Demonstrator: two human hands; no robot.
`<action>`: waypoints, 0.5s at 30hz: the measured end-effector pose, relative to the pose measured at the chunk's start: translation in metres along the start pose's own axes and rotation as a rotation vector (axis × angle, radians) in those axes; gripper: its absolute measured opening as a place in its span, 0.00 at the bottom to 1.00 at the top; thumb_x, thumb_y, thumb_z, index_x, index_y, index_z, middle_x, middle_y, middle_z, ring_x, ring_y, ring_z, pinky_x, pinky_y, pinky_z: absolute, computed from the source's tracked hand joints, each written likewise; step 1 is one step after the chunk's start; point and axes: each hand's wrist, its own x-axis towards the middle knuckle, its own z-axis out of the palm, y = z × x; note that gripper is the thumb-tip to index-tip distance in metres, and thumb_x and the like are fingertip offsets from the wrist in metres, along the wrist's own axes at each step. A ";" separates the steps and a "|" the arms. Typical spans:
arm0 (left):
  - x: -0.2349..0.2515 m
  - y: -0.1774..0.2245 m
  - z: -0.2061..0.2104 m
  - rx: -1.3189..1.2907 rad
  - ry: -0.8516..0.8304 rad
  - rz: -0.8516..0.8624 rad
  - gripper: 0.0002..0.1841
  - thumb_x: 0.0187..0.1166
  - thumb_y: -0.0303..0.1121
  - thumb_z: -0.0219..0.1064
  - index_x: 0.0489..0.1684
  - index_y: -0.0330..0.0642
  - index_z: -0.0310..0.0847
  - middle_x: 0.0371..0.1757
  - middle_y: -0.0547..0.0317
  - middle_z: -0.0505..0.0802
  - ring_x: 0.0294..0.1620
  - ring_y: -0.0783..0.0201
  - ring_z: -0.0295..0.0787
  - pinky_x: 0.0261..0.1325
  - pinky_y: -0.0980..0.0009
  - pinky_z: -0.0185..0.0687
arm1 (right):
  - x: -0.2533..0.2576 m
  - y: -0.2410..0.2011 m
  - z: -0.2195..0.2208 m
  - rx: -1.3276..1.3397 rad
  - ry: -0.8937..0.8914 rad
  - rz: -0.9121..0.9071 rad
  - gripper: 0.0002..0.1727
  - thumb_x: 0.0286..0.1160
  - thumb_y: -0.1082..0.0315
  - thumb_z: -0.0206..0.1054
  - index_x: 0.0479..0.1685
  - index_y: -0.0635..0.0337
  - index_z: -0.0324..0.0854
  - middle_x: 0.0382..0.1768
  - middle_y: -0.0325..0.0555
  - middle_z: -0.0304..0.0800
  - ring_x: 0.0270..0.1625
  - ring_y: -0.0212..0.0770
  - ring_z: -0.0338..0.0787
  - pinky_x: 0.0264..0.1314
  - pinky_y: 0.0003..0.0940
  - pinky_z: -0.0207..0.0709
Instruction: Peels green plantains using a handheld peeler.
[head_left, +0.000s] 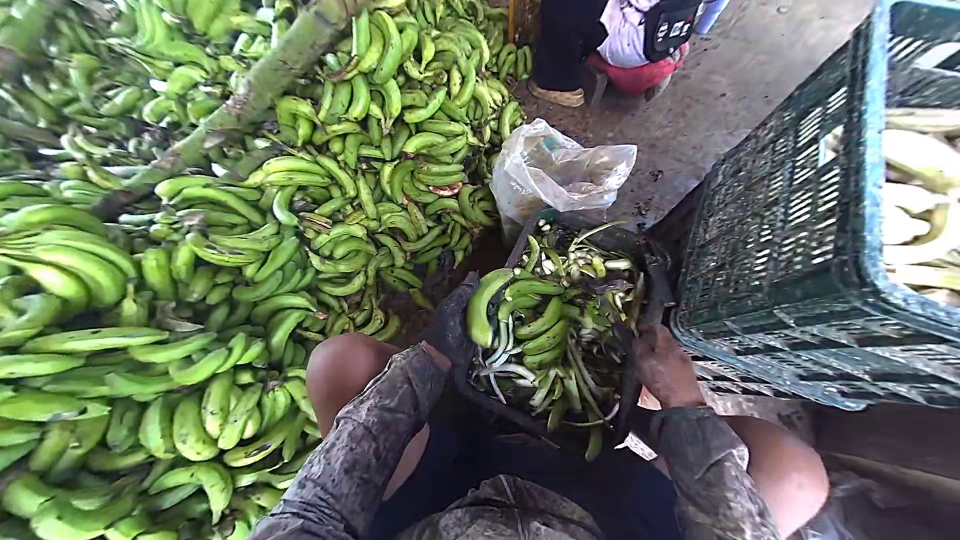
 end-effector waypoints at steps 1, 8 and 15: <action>0.001 -0.001 0.006 -0.008 -0.003 -0.012 0.24 0.92 0.55 0.48 0.58 0.47 0.83 0.35 0.60 0.89 0.28 0.69 0.85 0.33 0.72 0.86 | 0.002 0.006 -0.001 0.127 0.024 -0.074 0.26 0.92 0.58 0.56 0.80 0.65 0.71 0.55 0.66 0.88 0.50 0.57 0.89 0.56 0.57 0.81; 0.017 -0.031 0.034 0.040 -0.024 -0.131 0.26 0.93 0.55 0.43 0.65 0.46 0.79 0.40 0.56 0.89 0.35 0.65 0.86 0.40 0.67 0.85 | -0.004 -0.015 0.036 0.325 -0.300 -0.500 0.27 0.77 0.61 0.71 0.72 0.67 0.77 0.54 0.49 0.92 0.53 0.37 0.92 0.61 0.37 0.86; 0.021 -0.035 0.048 0.184 -0.050 -0.108 0.25 0.94 0.48 0.47 0.84 0.48 0.68 0.64 0.50 0.88 0.57 0.62 0.88 0.61 0.61 0.85 | 0.013 -0.012 0.071 0.149 -0.318 -0.392 0.28 0.89 0.54 0.59 0.75 0.69 0.76 0.58 0.63 0.90 0.61 0.53 0.90 0.71 0.51 0.79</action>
